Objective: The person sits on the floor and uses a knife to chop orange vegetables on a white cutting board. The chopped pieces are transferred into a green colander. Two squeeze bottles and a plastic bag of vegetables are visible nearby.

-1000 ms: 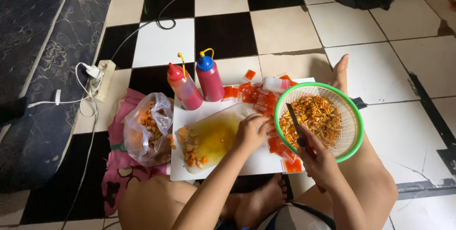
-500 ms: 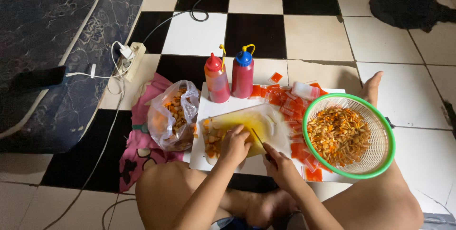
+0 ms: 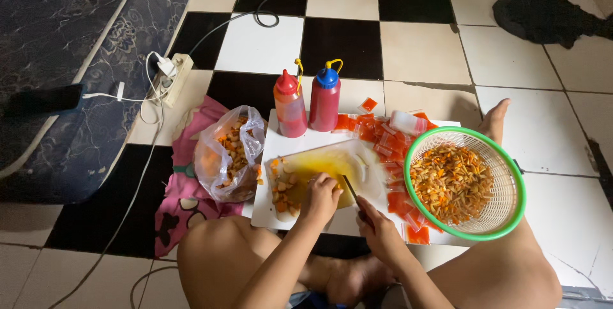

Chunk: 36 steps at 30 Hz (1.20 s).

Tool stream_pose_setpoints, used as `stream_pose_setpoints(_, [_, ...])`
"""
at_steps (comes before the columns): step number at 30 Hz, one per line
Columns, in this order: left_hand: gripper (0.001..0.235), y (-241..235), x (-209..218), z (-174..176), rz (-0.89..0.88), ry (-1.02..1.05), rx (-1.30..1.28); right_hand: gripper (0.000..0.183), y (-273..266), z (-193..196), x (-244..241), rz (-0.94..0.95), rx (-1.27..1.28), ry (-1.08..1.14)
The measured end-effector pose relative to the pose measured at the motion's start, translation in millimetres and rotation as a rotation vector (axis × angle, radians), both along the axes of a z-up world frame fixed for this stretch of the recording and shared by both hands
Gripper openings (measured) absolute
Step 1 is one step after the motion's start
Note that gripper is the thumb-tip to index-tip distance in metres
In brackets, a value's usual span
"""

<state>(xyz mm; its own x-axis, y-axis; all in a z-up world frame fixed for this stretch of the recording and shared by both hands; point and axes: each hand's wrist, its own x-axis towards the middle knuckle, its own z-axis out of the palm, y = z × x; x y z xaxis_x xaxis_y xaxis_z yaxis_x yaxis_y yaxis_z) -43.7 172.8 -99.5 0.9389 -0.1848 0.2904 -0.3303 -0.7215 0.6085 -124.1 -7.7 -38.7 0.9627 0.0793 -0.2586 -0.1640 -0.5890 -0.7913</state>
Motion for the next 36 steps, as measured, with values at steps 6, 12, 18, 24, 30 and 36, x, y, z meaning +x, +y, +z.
stream_pose_setpoints(6, [0.029,-2.8,1.9,3.1,0.085,0.025,0.094,0.059,-0.5,-19.5,-0.5,-0.024,0.059,0.016])
stream_pose_setpoints(12, [0.010,-0.5,2.0,-12.1,0.022,0.028,-0.016,0.068,2.0,-22.7,-0.4,0.040,0.015,0.011])
stream_pose_setpoints(18, [0.007,-4.1,0.6,-16.3,0.004,-0.026,-0.077,0.059,7.0,-22.7,-0.8,0.027,0.071,0.053])
stream_pose_setpoints(24, [0.012,-10.8,3.9,-31.5,0.100,-0.081,-0.047,0.066,12.6,5.1,3.1,-0.037,0.208,0.233])
stream_pose_setpoints(30, [0.014,-22.6,20.7,-15.7,0.108,-0.070,-0.054,0.069,1.9,34.2,6.3,-0.033,0.313,0.211])
stream_pose_setpoints(36, [0.015,-94.1,46.5,96.3,-0.052,-0.266,-0.288,0.070,-42.5,105.5,11.0,-0.223,0.177,0.013])
